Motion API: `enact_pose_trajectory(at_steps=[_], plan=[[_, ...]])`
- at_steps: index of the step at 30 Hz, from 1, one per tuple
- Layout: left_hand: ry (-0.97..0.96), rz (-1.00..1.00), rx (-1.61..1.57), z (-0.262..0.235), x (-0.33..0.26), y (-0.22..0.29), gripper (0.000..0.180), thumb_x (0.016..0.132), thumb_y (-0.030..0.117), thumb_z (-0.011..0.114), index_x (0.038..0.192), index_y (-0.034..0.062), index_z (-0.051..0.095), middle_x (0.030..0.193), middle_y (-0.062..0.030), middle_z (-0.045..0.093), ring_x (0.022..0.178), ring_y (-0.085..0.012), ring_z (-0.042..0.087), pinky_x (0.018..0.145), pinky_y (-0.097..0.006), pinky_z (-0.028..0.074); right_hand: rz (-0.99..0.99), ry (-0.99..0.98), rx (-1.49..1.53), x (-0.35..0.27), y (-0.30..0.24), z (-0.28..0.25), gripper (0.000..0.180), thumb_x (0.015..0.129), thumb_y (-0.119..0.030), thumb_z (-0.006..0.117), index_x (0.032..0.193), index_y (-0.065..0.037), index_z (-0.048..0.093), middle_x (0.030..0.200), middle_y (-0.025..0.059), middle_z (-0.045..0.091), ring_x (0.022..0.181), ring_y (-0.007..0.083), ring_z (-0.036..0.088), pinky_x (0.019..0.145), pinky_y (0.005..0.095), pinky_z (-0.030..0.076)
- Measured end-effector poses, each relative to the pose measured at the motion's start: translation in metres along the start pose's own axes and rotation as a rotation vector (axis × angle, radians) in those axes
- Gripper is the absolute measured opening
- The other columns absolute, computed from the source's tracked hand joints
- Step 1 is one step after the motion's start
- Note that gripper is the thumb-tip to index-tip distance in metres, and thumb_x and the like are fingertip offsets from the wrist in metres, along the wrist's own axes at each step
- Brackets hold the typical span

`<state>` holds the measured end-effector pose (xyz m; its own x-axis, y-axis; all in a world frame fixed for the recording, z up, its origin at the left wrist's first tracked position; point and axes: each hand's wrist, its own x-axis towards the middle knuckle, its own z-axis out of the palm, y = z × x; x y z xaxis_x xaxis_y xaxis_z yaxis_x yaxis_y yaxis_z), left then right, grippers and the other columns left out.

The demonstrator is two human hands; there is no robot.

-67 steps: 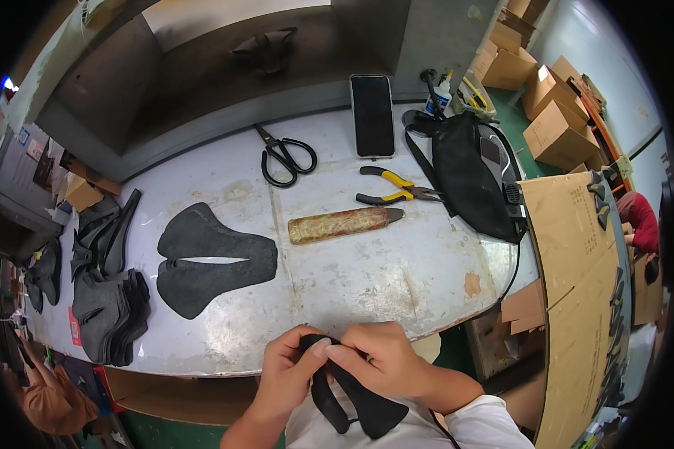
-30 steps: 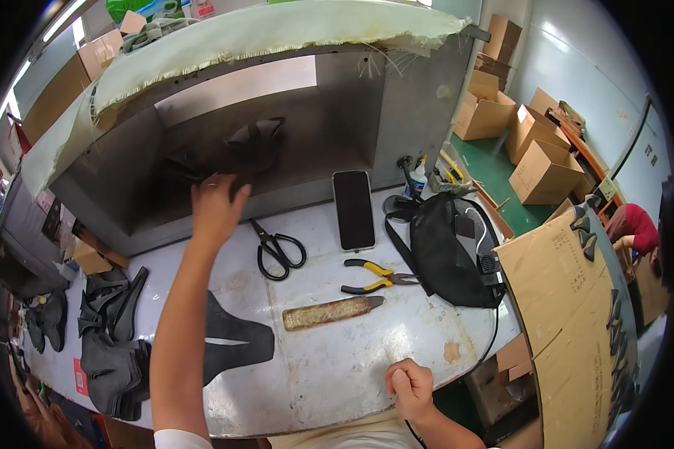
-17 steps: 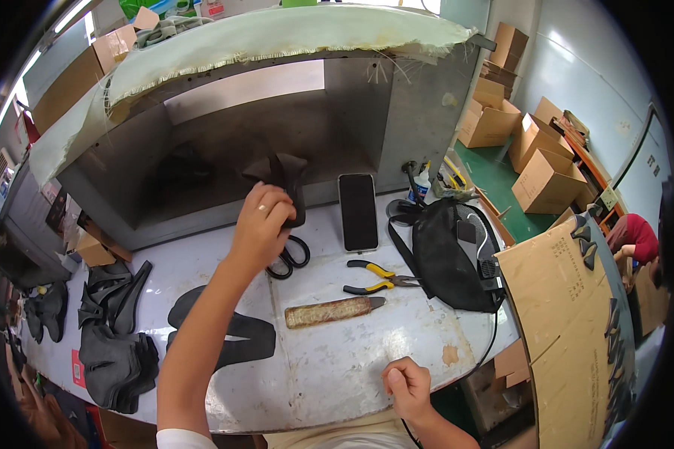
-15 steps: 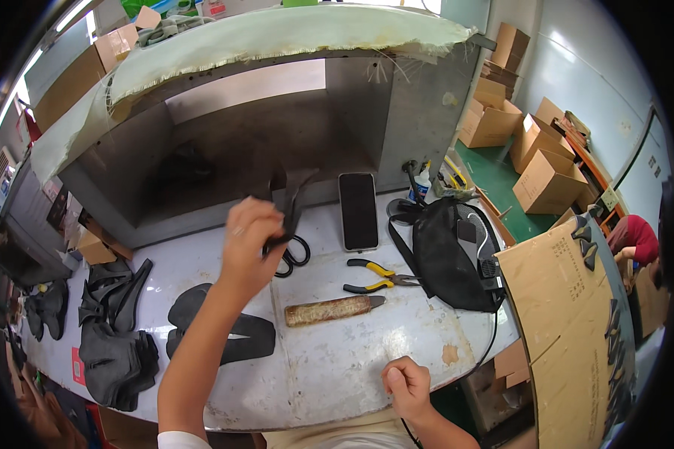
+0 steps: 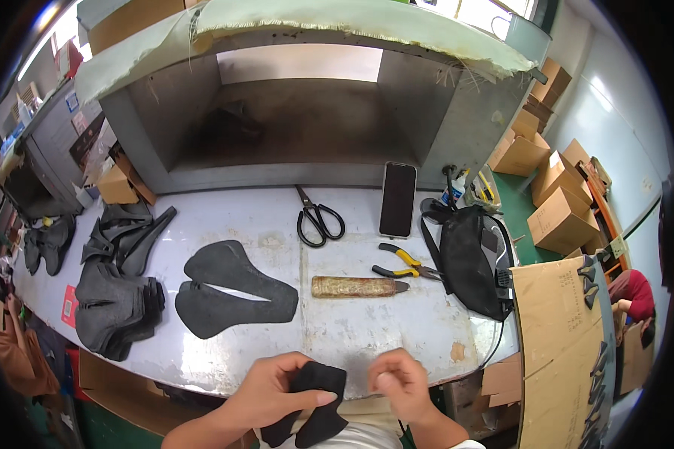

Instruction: Fitting and aligning covers onto bicycle saddle bases at a workbench.

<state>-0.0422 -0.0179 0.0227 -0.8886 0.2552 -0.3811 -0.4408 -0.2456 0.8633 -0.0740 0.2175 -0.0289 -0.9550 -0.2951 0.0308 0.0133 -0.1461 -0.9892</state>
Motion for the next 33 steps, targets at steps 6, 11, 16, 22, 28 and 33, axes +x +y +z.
enact_pose_trajectory(at_steps=[6, 11, 16, 22, 28, 33], plan=[[-0.083, 0.050, 0.233, 0.006, 0.000, -0.022, 0.026, 0.084, 0.015, 0.077, 0.100, -0.0020, 0.066, 0.084, -0.0021, 0.066, 0.073, -0.0069, 0.059, 0.065, -0.022, 0.049, 0.016, -0.454, -0.476, 0.021, -0.044, 0.025, 0.024, 0.090, -0.022, 0.069, 0.086, -0.001, 0.059, 0.071, 0.0047, 0.059, 0.060, 0.0117, 0.054, 0.056, 0.0265, 0.045], [-0.128, 0.199, 0.511, 0.005, -0.006, -0.026, 0.023, 0.083, 0.021, 0.077, 0.088, 0.0004, 0.068, 0.073, -0.0036, 0.062, 0.067, -0.0082, 0.056, 0.059, -0.025, 0.044, 0.009, -0.601, -0.370, 0.020, -0.034, 0.013, 0.037, 0.093, -0.028, 0.066, 0.069, -0.003, 0.057, 0.054, 0.0016, 0.051, 0.048, 0.0096, 0.045, 0.046, 0.0281, 0.036], [-0.061, 0.355, 0.449, 0.009, -0.012, -0.035, 0.018, 0.082, 0.014, 0.078, 0.086, -0.0006, 0.069, 0.073, -0.0039, 0.065, 0.066, -0.0074, 0.058, 0.058, -0.024, 0.045, 0.447, -0.654, 0.089, 0.026, -0.030, 0.018, 0.038, 0.096, -0.026, 0.062, 0.066, -0.003, 0.058, 0.053, -0.0038, 0.048, 0.047, 0.0053, 0.040, 0.044, 0.0256, 0.031], [0.125, 0.138, -0.073, 0.019, -0.017, -0.039, 0.010, 0.077, -0.004, 0.076, 0.085, -0.0055, 0.069, 0.075, -0.0056, 0.067, 0.065, -0.0092, 0.060, 0.058, -0.023, 0.048, 0.634, -0.395, 0.404, 0.013, -0.006, 0.026, 0.028, 0.096, -0.021, 0.061, 0.075, -0.003, 0.061, 0.062, -0.0037, 0.052, 0.051, 0.0061, 0.043, 0.046, 0.0254, 0.033], [0.117, 0.206, -0.157, 0.012, -0.014, -0.045, 0.016, 0.084, 0.000, 0.073, 0.098, -0.0053, 0.068, 0.088, -0.0051, 0.068, 0.077, -0.0087, 0.063, 0.067, -0.022, 0.051, -0.332, -0.276, -0.369, 0.013, -0.029, 0.032, 0.013, 0.091, -0.006, 0.063, 0.079, -0.001, 0.060, 0.068, 0.0082, 0.056, 0.055, 0.0183, 0.053, 0.049, 0.0309, 0.040], [0.069, 0.270, -0.111, 0.008, -0.014, -0.048, 0.016, 0.084, -0.002, 0.071, 0.099, -0.0052, 0.067, 0.088, -0.0057, 0.067, 0.076, -0.0093, 0.063, 0.065, -0.022, 0.051, 0.140, -0.358, -0.044, 0.009, -0.013, 0.030, 0.014, 0.094, -0.009, 0.060, 0.081, -0.003, 0.057, 0.065, 0.0052, 0.052, 0.055, 0.0127, 0.048, 0.049, 0.0269, 0.036]])
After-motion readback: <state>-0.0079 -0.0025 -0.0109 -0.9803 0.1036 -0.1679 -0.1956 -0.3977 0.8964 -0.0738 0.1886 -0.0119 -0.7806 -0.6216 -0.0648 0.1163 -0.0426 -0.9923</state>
